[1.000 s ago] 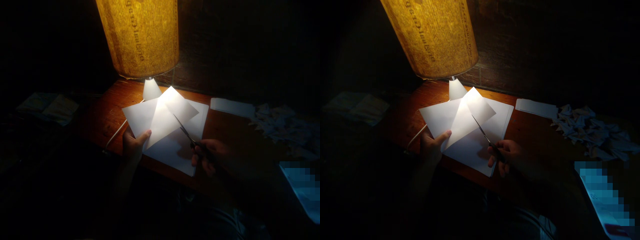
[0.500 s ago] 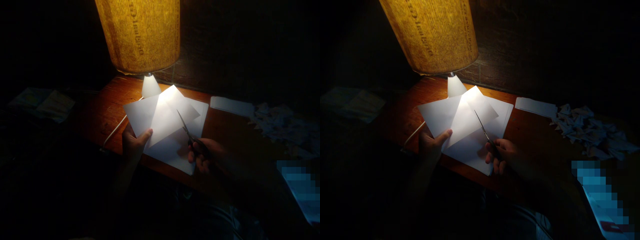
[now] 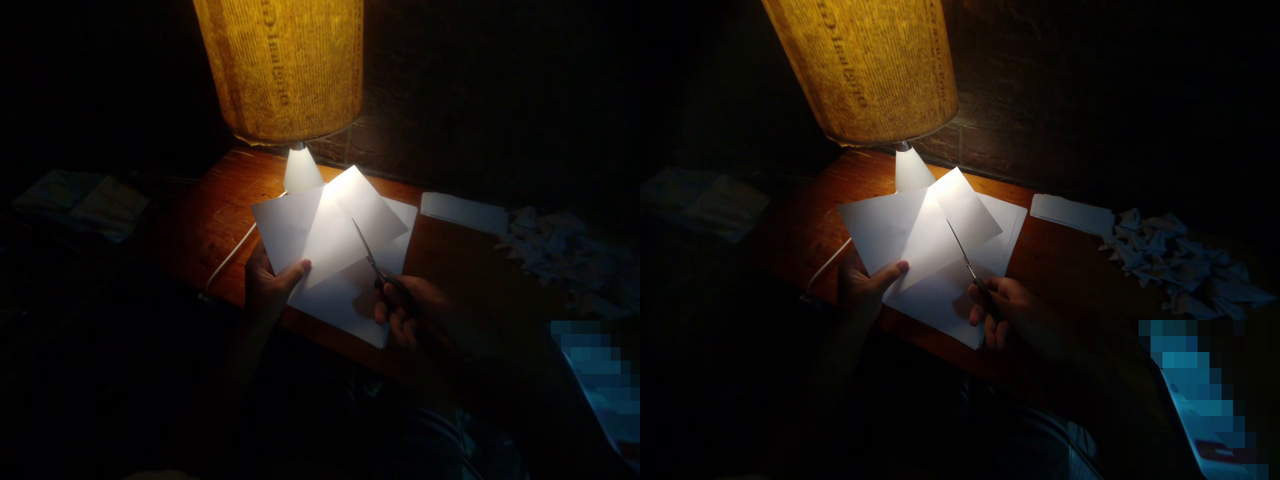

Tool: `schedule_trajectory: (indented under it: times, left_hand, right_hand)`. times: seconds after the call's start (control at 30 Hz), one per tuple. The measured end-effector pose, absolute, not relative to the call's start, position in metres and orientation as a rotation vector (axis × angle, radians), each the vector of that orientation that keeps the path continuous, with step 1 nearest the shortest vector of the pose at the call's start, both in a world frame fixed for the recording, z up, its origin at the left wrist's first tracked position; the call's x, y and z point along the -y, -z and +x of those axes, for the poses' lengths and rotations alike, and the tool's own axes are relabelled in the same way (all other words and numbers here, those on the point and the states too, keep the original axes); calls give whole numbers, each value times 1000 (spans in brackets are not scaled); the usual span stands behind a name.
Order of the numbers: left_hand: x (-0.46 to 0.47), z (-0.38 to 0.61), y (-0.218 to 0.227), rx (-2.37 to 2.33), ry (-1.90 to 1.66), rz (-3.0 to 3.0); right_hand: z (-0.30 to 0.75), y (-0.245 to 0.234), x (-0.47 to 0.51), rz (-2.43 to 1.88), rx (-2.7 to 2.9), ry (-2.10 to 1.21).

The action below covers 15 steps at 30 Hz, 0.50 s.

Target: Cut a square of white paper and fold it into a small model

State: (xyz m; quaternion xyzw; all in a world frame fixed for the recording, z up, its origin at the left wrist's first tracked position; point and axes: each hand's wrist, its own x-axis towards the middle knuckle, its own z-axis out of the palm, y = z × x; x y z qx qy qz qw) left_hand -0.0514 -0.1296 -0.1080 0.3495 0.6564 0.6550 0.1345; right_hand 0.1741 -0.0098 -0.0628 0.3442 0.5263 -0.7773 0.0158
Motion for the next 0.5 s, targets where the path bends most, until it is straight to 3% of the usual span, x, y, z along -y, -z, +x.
schedule_trajectory:
  times: [0.5]
  left_hand:
    - [131, -51, 109, -1944, -1888, 1066]
  right_hand:
    - [173, 62, 12, 1085, -1680, 2398]
